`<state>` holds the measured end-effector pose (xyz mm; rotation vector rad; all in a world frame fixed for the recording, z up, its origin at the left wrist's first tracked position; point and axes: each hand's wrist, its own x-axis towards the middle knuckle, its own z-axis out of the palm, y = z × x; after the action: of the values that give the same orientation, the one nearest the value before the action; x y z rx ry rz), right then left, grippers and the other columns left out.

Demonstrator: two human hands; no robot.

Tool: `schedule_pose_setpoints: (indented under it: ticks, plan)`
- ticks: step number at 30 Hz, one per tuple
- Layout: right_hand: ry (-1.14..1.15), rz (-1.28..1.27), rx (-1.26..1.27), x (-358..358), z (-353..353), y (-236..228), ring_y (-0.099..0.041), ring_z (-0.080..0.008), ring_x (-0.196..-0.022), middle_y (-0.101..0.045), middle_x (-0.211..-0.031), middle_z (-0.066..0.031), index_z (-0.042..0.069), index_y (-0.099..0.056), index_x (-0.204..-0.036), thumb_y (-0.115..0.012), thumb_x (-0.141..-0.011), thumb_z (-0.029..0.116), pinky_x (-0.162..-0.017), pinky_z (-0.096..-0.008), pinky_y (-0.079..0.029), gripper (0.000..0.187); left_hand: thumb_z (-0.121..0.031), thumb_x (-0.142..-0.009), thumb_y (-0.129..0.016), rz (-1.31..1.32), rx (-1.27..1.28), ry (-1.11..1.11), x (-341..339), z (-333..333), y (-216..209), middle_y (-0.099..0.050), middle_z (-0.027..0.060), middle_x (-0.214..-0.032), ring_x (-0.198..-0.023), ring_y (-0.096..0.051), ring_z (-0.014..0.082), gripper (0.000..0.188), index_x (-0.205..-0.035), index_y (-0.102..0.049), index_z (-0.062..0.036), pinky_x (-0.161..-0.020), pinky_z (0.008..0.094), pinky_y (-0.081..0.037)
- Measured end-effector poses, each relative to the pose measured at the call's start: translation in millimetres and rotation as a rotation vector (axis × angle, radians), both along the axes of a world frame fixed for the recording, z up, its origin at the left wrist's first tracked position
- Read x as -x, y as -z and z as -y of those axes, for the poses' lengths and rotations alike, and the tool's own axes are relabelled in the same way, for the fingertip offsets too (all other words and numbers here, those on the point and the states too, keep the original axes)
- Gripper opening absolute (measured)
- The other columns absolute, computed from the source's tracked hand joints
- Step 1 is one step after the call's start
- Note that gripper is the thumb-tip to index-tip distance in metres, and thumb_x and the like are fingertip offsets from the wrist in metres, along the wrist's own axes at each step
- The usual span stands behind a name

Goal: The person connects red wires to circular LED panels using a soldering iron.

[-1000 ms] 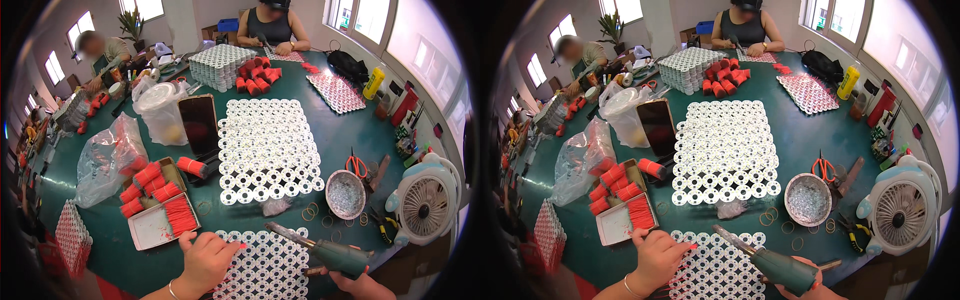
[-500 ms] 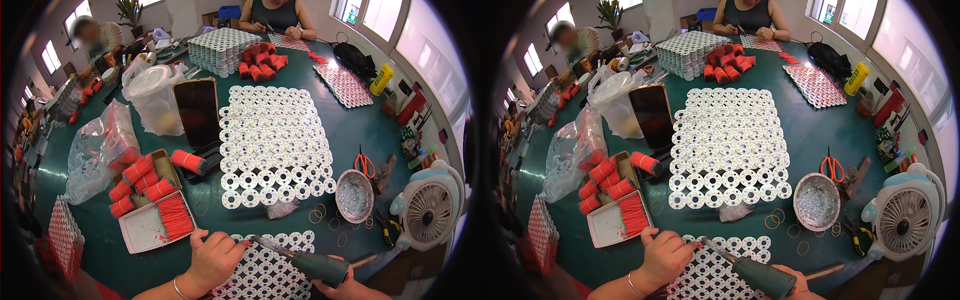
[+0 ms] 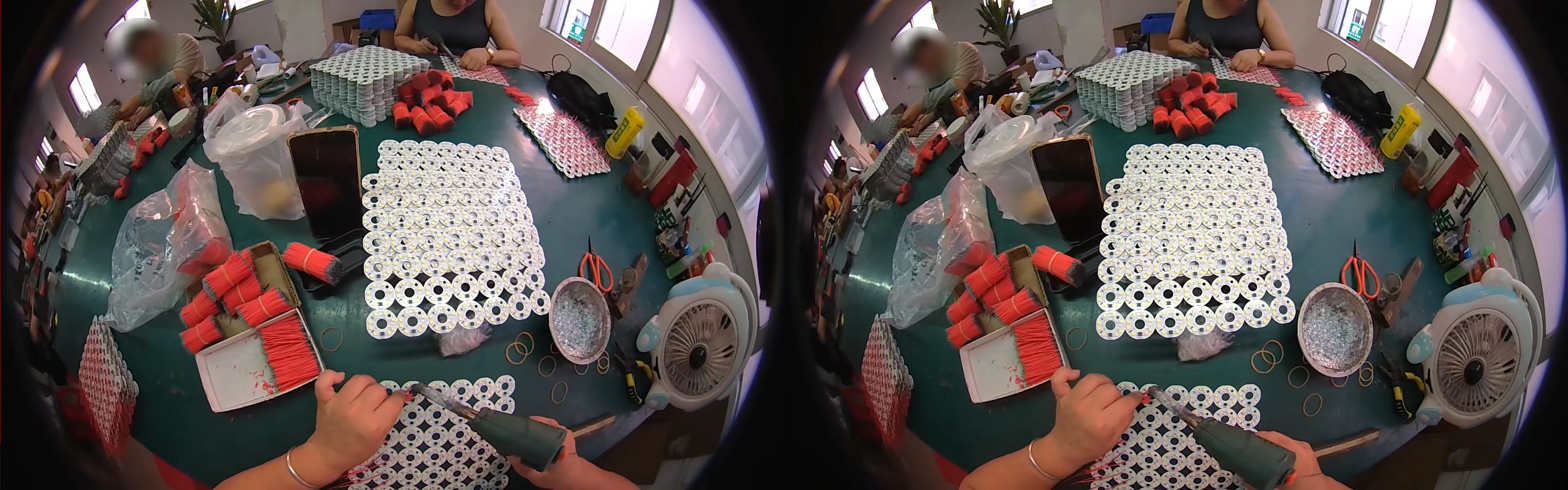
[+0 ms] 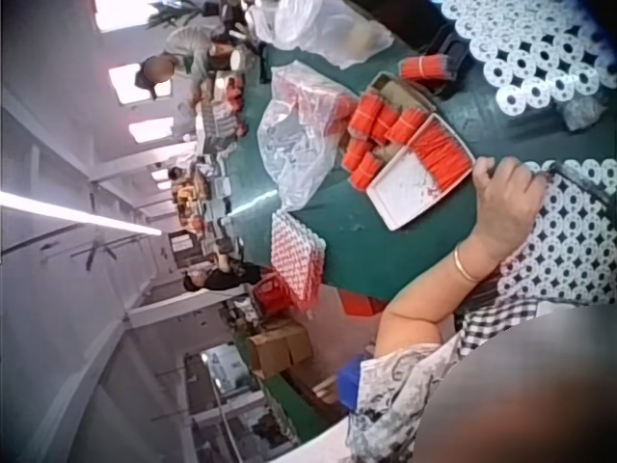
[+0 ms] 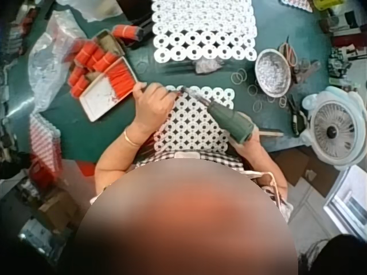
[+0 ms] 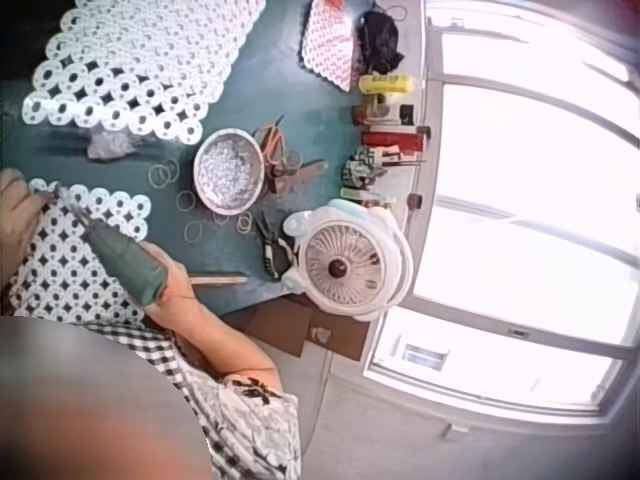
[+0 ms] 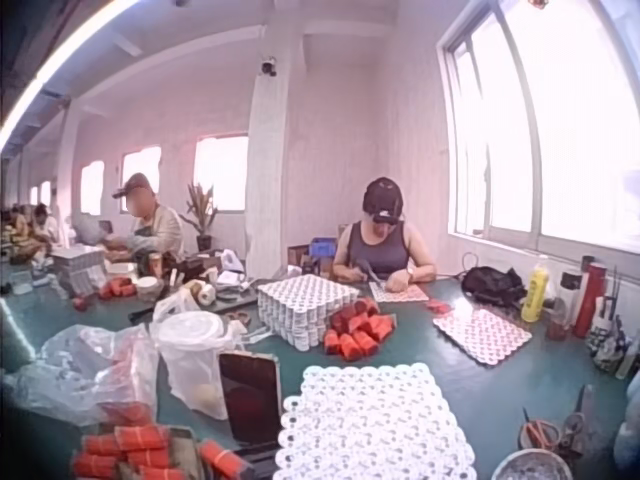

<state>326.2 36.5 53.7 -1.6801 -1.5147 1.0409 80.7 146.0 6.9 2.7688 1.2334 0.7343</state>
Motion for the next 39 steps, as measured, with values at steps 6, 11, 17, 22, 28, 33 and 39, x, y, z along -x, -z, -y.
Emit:
schedule_pose_setpoints:
  ticks: [6,11,17,22,28,33,39]
  plan:
    - [-0.1,0.083,-0.318,-8,-5,4,-0.062,-0.0275,-0.084,-0.065,-0.088,-0.0135,0.0,-0.061,-0.096,-0.071,-0.07,0.006,-0.076,-0.0343,-0.048,0.029,-0.016,-0.074,-0.062,-0.013,-0.003,-0.018,3,1,2,-0.047,-0.005,-0.064,-0.075,-0.053,0.0107,0.004,-0.076,-0.064,-0.0187,-0.082,0.039,-0.026]
    - [-0.007,-0.096,-0.165,-18,14,22,-0.061,-0.021,-0.082,-0.064,-0.09,-0.0111,-0.001,-0.06,-0.098,-0.07,-0.073,0.007,-0.073,-0.032,-0.048,0.028,-0.02,-0.075,-0.065,0.006,-0.003,-0.007,0,4,-2,-0.046,-0.0057,-0.063,-0.074,-0.052,0.0105,0.002,-0.076,-0.064,-0.0189,-0.081,0.0386,-0.026]
    - [0.052,-0.098,-0.169,-11,20,23,-0.06,-0.0201,-0.083,-0.062,-0.094,-0.0119,-0.001,-0.058,-0.102,-0.07,-0.074,0.006,-0.073,-0.0312,-0.047,0.031,-0.018,-0.069,-0.069,0.041,-0.035,0.024,-3,5,2,-0.044,-0.0045,-0.061,-0.071,-0.05,0.0136,0.007,-0.07,-0.062,-0.0163,-0.077,0.0419,-0.026]
    - [0.028,-0.051,-0.092,-13,20,21,-0.06,-0.0205,-0.085,-0.062,-0.095,-0.0125,-0.002,-0.057,-0.104,-0.068,-0.073,0.004,-0.075,-0.0315,-0.047,0.033,-0.019,-0.07,-0.069,0.037,-0.047,0.038,-3,4,5,-0.044,-0.0047,-0.061,-0.071,-0.05,0.0135,0.008,-0.07,-0.062,-0.0162,-0.077,0.0419,-0.026]
    - [-0.07,-0.053,-0.183,-7,12,27,-0.061,-0.0207,-0.08,-0.063,-0.092,-0.0132,-0.003,-0.058,-0.101,-0.066,-0.074,0.004,-0.069,-0.0314,-0.048,0.029,-0.016,-0.067,-0.067,-0.039,0.022,0.011,10,11,-1,-0.047,-0.0051,-0.065,-0.074,-0.05,0.0127,0.011,-0.077,-0.064,-0.0178,-0.078,0.0422,-0.027]
    - [0.01,-0.099,-0.023,-34,29,25,-0.061,-0.0199,-0.07,-0.063,-0.085,-0.0141,-0.002,-0.058,-0.1,-0.064,-0.076,0.002,-0.06,-0.03,-0.048,0.025,-0.019,-0.077,-0.058,0.012,0.039,0.079,-6,10,1,-0.048,-0.0046,-0.068,-0.077,-0.051,0.0123,0.007,-0.082,-0.063,-0.0167,-0.079,0.0391,-0.031]
    - [0.321,-0.389,0.123,-12,20,23,-0.057,-0.0193,-0.054,-0.062,-0.072,-0.0142,-0.005,-0.057,-0.095,-0.057,-0.083,0.008,-0.048,-0.0288,-0.046,0.018,-0.017,-0.077,-0.06,0.086,-0.043,0.016,-4,11,13,-0.048,-0.0022,-0.07,-0.08,-0.05,0.0135,0.003,-0.075,-0.059,-0.015,-0.084,0.0369,-0.033]
